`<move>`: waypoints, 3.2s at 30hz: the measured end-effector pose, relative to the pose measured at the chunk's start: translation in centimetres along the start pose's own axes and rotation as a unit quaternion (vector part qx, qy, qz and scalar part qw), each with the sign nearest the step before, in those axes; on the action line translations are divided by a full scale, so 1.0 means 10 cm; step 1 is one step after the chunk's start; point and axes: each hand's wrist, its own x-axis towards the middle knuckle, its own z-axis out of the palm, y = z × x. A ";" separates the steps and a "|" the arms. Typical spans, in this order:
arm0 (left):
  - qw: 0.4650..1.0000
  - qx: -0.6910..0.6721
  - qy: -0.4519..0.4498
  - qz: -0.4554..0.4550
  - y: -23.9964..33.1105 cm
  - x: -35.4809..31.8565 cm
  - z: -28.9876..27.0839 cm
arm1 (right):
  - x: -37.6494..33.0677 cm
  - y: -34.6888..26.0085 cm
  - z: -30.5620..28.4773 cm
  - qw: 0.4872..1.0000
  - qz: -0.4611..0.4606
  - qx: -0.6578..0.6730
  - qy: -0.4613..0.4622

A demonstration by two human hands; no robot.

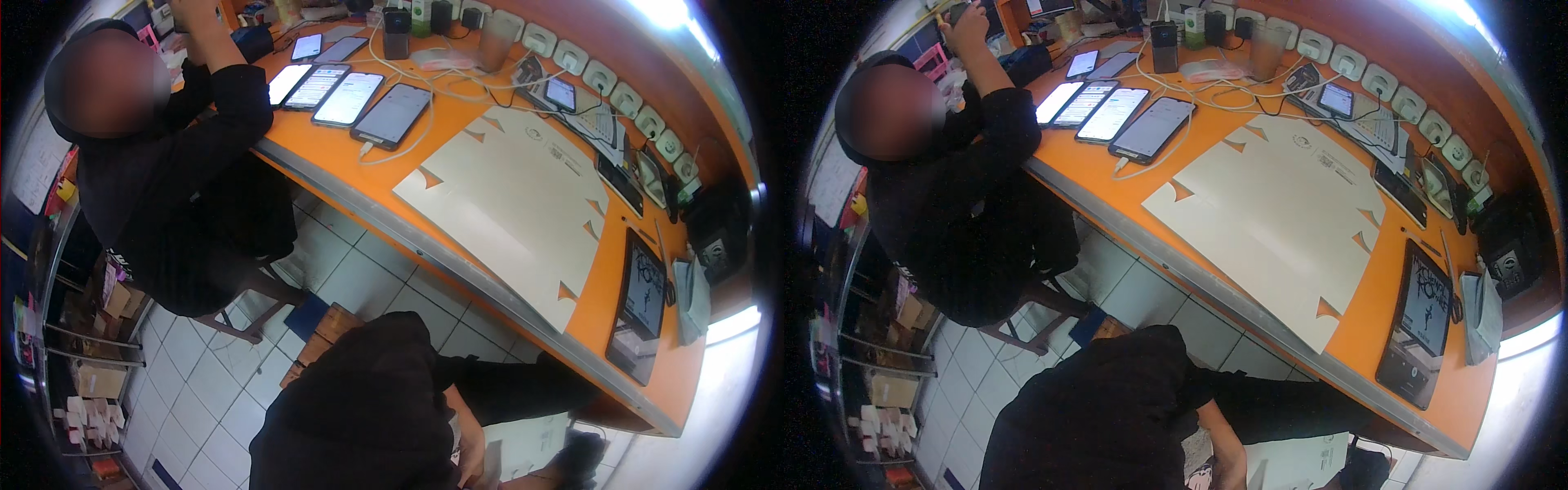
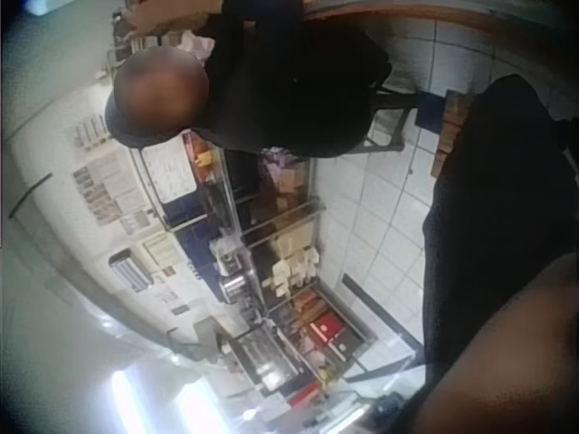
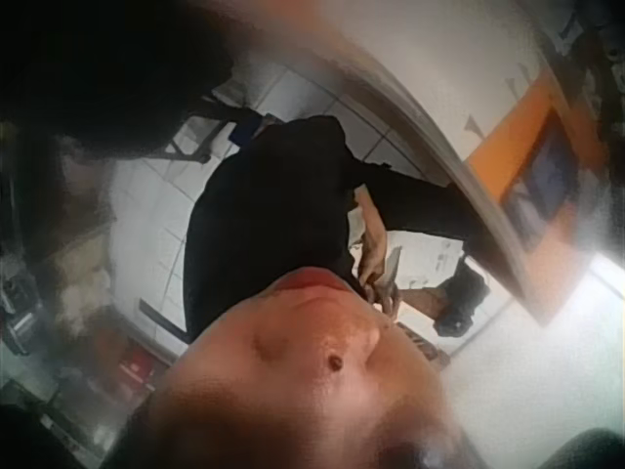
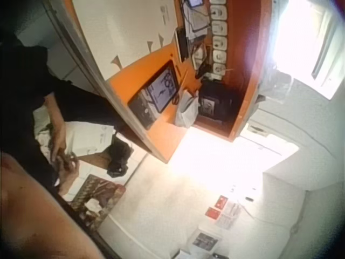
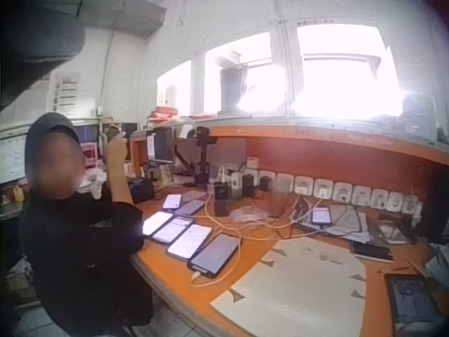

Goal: The person assembles cardboard food boxes by hand, folding the pre-cut flaps and sliding segments together to form the container shape.

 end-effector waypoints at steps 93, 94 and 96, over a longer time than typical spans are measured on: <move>0.962 -0.228 0.134 -0.067 0.68 1.28 -0.20 | 0.41 0.14 -0.29 0.948 0.005 0.002 0.319; 0.969 -0.145 0.194 -0.038 0.69 1.33 -0.19 | 0.46 0.22 -0.21 0.943 0.013 -0.031 0.331; 0.972 -0.104 0.207 -0.040 0.71 1.38 -0.17 | 0.51 0.37 -0.16 0.928 0.024 -0.061 0.366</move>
